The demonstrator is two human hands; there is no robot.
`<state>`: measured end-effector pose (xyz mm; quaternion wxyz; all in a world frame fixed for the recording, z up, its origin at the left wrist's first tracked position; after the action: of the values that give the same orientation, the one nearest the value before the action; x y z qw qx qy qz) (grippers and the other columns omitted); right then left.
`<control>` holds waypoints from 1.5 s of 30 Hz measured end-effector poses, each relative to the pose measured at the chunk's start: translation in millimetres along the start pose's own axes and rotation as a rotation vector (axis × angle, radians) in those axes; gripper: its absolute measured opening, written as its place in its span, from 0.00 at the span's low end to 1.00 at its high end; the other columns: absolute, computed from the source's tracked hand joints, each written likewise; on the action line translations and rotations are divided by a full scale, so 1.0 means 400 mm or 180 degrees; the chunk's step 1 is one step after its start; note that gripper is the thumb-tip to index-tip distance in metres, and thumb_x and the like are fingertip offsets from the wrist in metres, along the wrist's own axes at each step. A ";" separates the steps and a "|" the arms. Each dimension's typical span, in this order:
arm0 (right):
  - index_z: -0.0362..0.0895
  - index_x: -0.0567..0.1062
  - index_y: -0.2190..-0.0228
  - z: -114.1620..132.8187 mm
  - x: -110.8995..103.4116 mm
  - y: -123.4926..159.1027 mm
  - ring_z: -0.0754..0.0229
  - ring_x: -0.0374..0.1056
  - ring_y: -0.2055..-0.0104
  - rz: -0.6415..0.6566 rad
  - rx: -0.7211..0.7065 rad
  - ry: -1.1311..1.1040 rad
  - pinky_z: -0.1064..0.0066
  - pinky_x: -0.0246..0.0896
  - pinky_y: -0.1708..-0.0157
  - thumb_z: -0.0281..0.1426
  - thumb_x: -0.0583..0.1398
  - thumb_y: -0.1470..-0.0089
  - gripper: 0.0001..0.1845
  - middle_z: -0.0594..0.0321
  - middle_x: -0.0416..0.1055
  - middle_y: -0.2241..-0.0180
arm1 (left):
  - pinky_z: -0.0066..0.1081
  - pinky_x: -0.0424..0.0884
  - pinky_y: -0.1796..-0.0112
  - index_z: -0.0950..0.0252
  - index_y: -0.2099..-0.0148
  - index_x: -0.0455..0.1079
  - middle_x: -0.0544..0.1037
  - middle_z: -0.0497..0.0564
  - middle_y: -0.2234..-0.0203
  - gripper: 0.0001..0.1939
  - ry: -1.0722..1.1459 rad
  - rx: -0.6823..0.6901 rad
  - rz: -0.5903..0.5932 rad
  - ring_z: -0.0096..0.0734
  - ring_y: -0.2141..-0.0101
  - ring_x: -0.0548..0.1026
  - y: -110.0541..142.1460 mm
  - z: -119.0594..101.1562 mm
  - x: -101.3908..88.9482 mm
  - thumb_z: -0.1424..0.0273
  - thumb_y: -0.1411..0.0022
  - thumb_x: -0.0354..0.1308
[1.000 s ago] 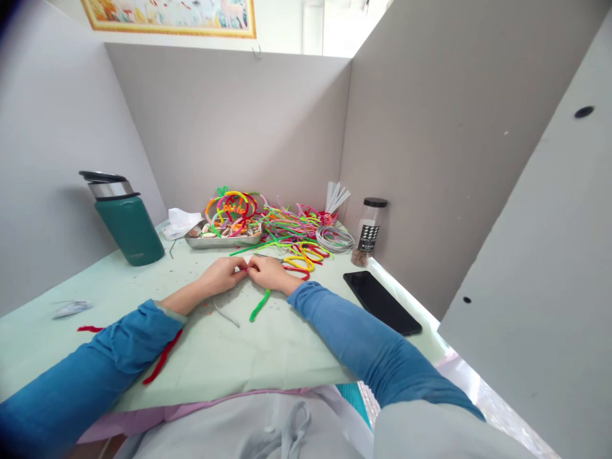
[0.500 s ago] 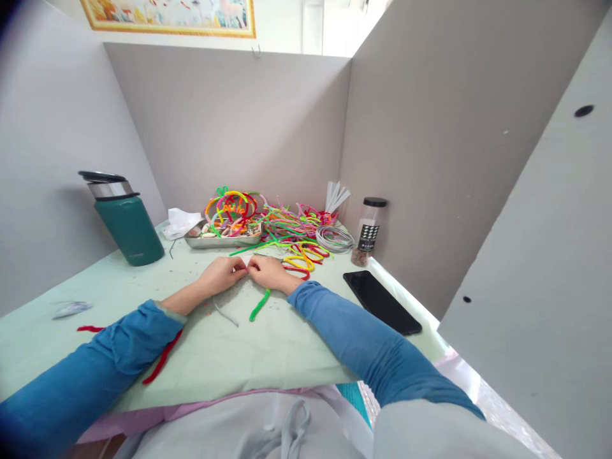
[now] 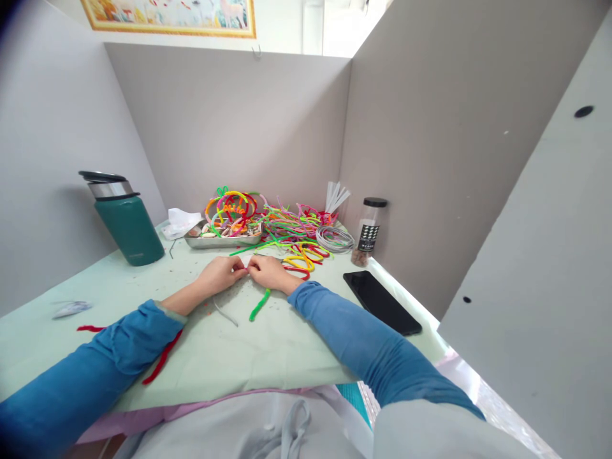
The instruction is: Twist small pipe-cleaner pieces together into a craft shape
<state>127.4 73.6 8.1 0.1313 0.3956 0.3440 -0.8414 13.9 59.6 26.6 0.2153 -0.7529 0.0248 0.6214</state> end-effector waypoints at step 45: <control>0.42 0.71 0.71 -0.003 0.007 -0.002 0.65 0.58 0.73 0.0014 -0.0112 -0.0072 0.74 0.46 0.72 0.28 0.53 0.48 0.06 0.66 0.67 0.75 | 0.28 0.64 0.68 0.62 0.61 0.69 0.79 0.50 0.66 0.10 0.0288 0.0294 -0.0126 0.33 0.67 0.74 -0.005 -0.003 0.008 0.65 0.43 0.52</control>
<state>126.0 75.1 5.7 0.1440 0.3844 0.3564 -0.8393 16.2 61.7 24.3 0.2607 -0.7698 0.0482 0.5806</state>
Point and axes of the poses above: each hand's wrist, its own y-axis away from the middle knuckle, its own x-axis out of the palm, z = x × y, the point moved 7 cm from there along -y, towards the middle knuckle
